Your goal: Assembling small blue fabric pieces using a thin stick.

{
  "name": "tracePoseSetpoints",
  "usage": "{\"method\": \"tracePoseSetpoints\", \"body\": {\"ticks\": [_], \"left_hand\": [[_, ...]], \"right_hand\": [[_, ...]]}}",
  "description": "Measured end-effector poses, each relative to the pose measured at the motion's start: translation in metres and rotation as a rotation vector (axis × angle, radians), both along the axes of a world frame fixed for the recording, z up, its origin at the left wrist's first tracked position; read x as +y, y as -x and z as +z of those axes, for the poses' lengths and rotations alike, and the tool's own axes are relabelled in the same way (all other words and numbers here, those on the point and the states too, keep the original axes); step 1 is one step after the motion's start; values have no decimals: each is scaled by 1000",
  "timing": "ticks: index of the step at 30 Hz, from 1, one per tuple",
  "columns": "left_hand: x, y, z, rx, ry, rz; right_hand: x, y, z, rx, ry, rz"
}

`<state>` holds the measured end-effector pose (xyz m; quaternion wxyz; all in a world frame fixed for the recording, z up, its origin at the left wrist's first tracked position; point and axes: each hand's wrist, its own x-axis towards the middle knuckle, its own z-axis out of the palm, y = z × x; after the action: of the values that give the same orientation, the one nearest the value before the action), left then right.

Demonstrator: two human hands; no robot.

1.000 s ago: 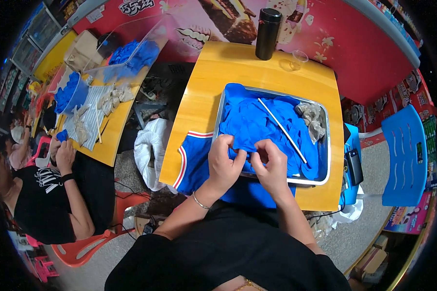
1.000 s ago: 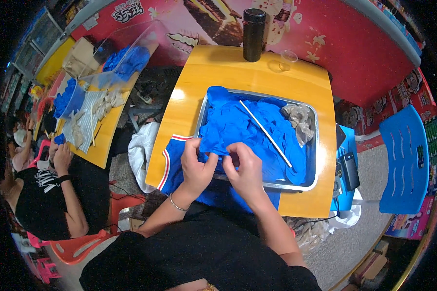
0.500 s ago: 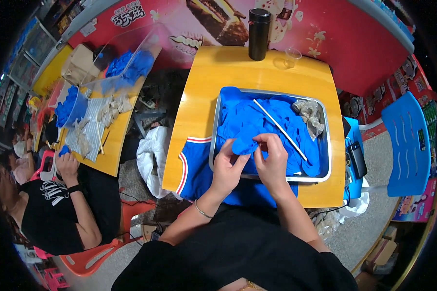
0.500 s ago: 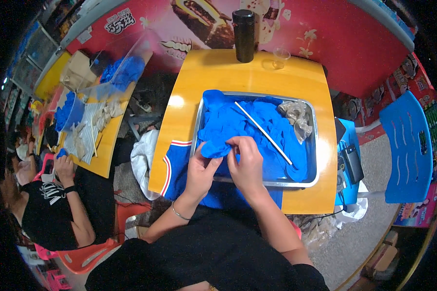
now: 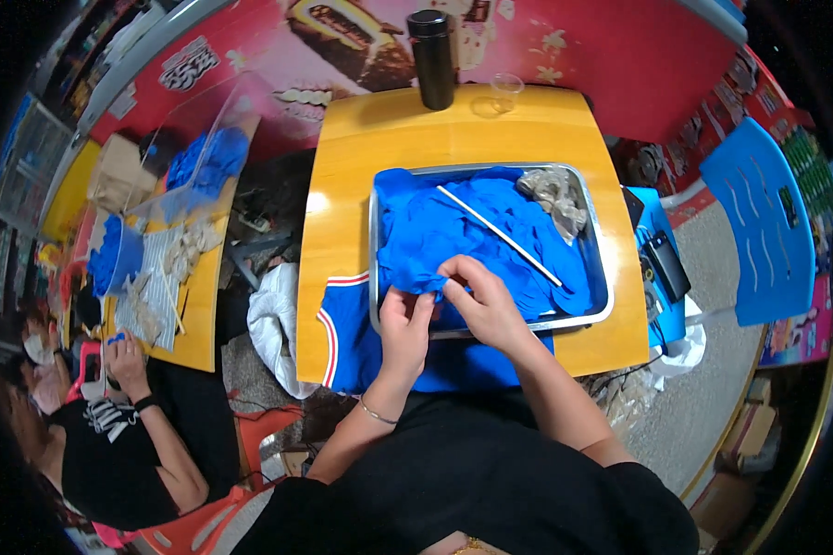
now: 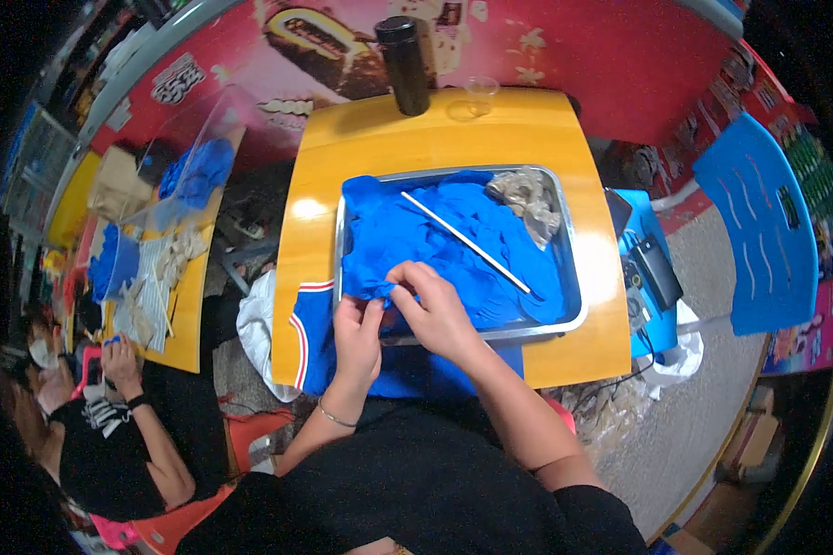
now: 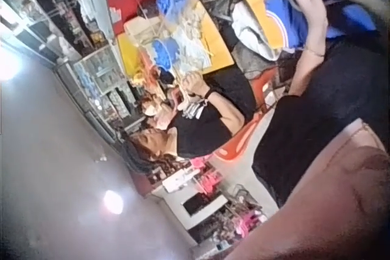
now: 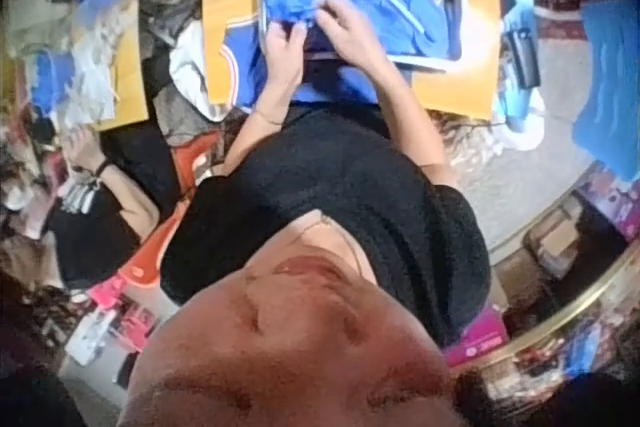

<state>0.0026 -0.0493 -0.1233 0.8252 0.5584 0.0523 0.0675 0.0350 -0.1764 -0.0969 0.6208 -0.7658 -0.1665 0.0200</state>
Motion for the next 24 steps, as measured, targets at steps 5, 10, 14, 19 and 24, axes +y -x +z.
{"method": "tracePoseSetpoints", "body": {"ticks": [5, 10, 14, 19, 24], "left_hand": [[-8, 5, -4, 9, -110, 12], [-3, 12, 12, 350, 433, -189], [-5, 12, 8, 285, 538, -160], [-15, 12, 20, 151, 397, 84], [-14, 17, 2, 1, 193, -5]], "right_hand": [[-7, 3, 16, -57, 51, 112], [-4, 11, 8, -164, 65, 36], [2, 15, 8, -187, 115, -120], [7, 12, 0, -195, 76, -167], [7, 8, -2, -218, 183, -261]]}}
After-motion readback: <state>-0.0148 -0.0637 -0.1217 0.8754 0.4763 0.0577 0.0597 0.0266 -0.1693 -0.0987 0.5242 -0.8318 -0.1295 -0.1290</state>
